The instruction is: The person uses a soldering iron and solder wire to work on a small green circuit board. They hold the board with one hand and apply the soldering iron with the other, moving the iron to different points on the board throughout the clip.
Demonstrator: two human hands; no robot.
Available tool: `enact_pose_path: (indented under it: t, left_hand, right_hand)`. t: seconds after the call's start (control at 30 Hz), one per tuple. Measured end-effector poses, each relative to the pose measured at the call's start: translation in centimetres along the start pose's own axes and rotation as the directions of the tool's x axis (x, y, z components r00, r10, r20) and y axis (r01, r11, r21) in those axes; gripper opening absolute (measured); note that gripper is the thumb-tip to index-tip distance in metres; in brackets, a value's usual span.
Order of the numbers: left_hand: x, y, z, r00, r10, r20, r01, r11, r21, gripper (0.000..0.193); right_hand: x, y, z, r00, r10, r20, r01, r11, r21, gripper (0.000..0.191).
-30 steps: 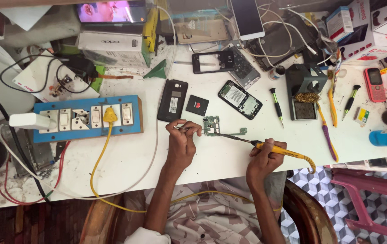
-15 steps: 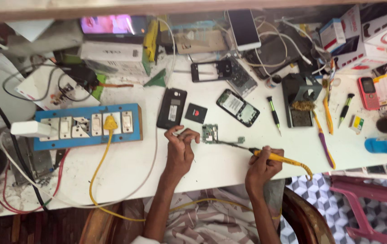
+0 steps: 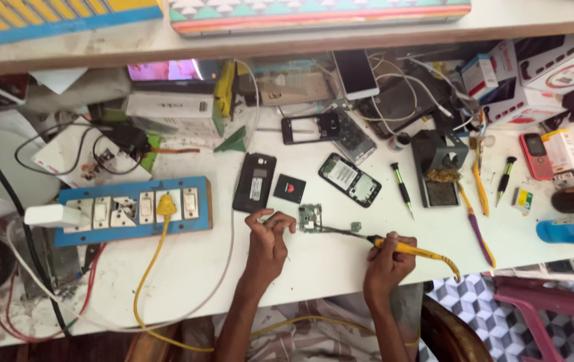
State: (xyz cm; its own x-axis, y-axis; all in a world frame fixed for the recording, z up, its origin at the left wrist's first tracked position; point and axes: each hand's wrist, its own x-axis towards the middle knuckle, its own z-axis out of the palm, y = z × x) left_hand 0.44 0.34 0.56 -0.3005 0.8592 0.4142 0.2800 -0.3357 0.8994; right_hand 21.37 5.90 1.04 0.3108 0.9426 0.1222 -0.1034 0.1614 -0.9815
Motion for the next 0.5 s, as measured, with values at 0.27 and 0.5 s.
enact_pose_path:
  t: [0.27,0.5]
  left_hand:
    - [-0.2,0.0,0.15,0.998,-0.054,-0.028,0.054,0.999,0.007,0.021]
    - [0.07,-0.04,0.19,0.995,-0.092,-0.04,0.091,0.996,-0.007,0.021]
  right_hand:
    - [0.22,-0.27,-0.01,1.0,0.021,-0.018,-0.021,1.0,-0.018,0.023]
    - [0.21,-0.54,0.11,1.0,0.008,0.025,-0.007,1.0,-0.026,0.022]
